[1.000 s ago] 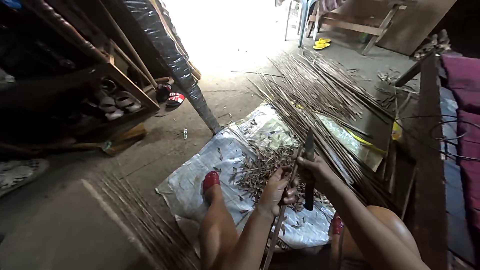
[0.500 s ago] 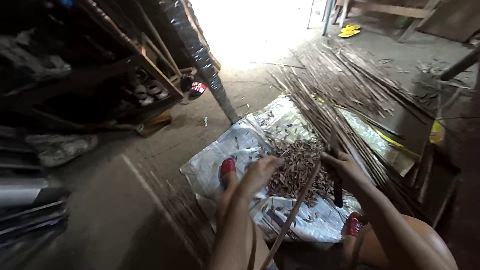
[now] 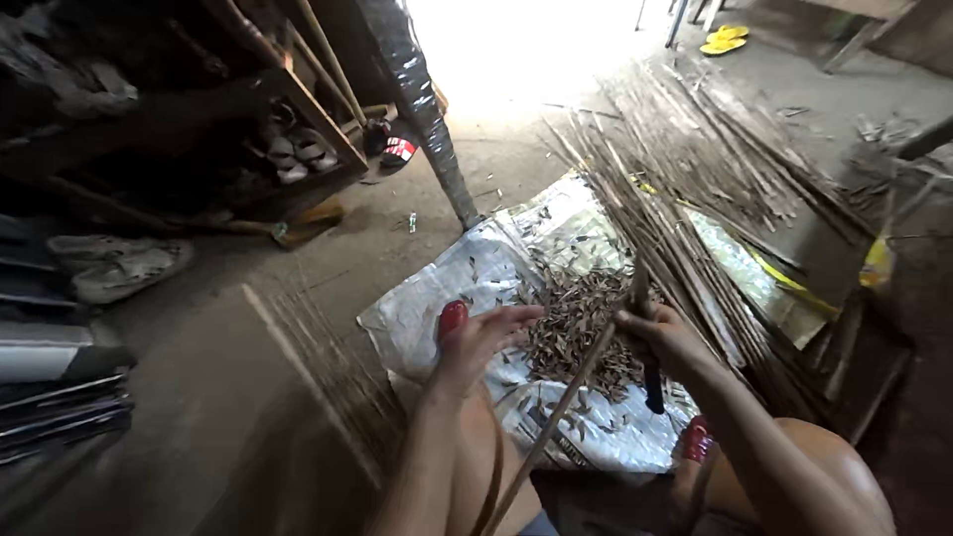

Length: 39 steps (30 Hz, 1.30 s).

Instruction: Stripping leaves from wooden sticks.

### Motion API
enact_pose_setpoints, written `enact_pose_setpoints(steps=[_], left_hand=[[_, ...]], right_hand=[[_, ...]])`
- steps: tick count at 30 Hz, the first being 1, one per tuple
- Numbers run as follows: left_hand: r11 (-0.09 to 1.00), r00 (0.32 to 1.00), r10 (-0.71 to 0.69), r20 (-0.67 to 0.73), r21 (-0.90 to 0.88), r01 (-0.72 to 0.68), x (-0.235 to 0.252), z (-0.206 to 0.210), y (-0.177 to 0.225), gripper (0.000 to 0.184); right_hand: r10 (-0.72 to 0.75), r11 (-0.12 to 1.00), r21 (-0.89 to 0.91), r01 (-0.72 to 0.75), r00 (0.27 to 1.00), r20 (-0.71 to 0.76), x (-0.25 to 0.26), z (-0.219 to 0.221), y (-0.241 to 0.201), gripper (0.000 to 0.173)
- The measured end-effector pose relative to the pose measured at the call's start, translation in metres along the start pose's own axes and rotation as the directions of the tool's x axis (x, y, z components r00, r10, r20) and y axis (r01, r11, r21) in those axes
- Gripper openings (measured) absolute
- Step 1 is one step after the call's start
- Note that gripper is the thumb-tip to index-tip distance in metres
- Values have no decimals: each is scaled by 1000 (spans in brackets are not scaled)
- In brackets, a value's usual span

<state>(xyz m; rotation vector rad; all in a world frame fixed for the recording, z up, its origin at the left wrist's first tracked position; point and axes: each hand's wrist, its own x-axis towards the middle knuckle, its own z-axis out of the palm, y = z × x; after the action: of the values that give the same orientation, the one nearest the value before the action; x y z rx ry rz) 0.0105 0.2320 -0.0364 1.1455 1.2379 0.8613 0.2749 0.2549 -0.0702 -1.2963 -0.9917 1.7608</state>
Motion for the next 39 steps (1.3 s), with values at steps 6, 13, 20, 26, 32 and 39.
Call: enact_pose_setpoints(steps=[6, 13, 20, 26, 32, 39], left_hand=[[966, 954, -250, 166, 104, 235, 40, 84, -6, 24], [986, 988, -155, 23, -62, 156, 45, 103, -17, 7], [981, 994, -109, 14, -160, 110, 46, 104, -23, 11], [976, 994, -99, -36, -200, 90, 47, 97, -18, 13], [984, 994, -94, -60, -161, 83, 46, 96, -21, 11], [983, 991, -90, -96, -168, 73, 45, 97, -21, 8]], right_hand=[[-11, 999, -41, 13, 999, 40, -5, -6, -1, 5], [-32, 998, -51, 29, 998, -57, 1, -10, 2, 6], [-56, 996, 62, 56, 998, -6, 7, -3, 11, 21], [-103, 988, 121, 92, 991, 84, 6, 3, 17, 37], [-105, 982, 173, 79, 983, 149, 2, 3, 19, 29], [-257, 966, -9, 258, 965, 44, 4, 8, 28, 23]])
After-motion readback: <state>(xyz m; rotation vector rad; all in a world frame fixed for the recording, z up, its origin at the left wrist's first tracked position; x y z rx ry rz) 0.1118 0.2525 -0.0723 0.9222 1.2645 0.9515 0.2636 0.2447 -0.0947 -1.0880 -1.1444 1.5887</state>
